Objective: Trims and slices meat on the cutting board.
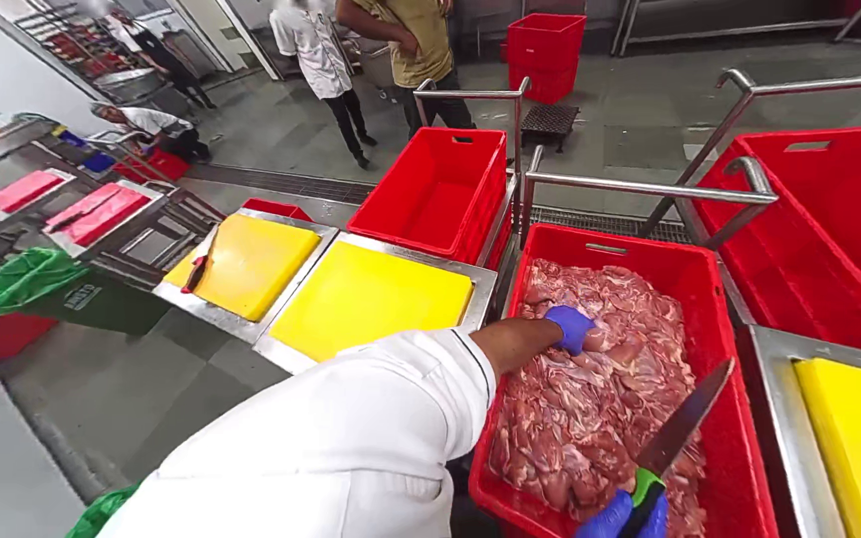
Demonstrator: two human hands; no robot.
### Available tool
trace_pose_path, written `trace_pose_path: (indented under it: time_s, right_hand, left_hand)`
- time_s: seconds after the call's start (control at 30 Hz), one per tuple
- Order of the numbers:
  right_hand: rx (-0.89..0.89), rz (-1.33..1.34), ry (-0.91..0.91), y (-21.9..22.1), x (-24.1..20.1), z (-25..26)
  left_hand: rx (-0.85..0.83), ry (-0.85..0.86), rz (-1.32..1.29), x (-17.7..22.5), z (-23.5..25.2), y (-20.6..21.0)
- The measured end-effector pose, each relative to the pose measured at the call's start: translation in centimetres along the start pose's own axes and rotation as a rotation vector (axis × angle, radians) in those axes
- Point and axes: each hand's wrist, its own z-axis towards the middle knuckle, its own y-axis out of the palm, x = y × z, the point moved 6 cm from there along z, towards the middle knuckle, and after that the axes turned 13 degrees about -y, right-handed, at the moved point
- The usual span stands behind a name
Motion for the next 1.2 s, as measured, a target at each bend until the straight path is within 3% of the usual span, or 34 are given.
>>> trace_pose_path:
  time_s: [0.07,0.27,0.4,0.5,0.7,0.77,0.83,0.97,1.07,1.2]
  right_hand:
    - [0.232,0.071,-0.263,0.9,1.6,-1.1]
    - [0.234,0.005,-0.24,1.4,2.7,-1.4]
    - [0.268,0.014,-0.315,1.2,2.4,-1.5]
    - [0.357,0.03,-0.401,-1.9,0.0,-1.3]
    - [0.621,0.015,-0.67,-11.8,-8.4,2.3]
    - [0.543,0.053,-0.705,-11.1,-9.0,3.3]
    - [0.298,0.136,-0.62,-8.1,-7.1,3.6]
    - [-0.086,0.196,-0.199,0.6,0.3,0.5]
    - [-0.153,0.216,-0.141,3.4,0.2,-1.9]
    - [-0.122,0.122,-0.268,4.5,-1.2,-2.5]
  left_hand:
    - [-0.021,0.032,-0.012,0.0,-1.2,0.0]
    - [-0.034,0.116,-0.101,-0.7,-5.1,-1.5]
    - [-0.022,0.082,-0.238,-2.6,-7.6,-3.0]
    - [-0.021,0.082,-0.372,-4.1,-10.4,-4.2]
    - [-0.096,0.18,-0.887,-4.6,-14.0,-5.2]
    - [-0.099,0.259,-0.981,-5.4,-15.2,-6.9]
    - [-0.099,0.305,-1.04,-6.5,-17.0,-8.2]
    - [-0.101,0.347,-1.22,-12.1,-22.3,-11.2]
    - [-0.066,0.37,-1.32,-19.4,-28.3,-15.0]
    - [0.056,0.233,-1.398,-30.5,-37.1,-17.6]
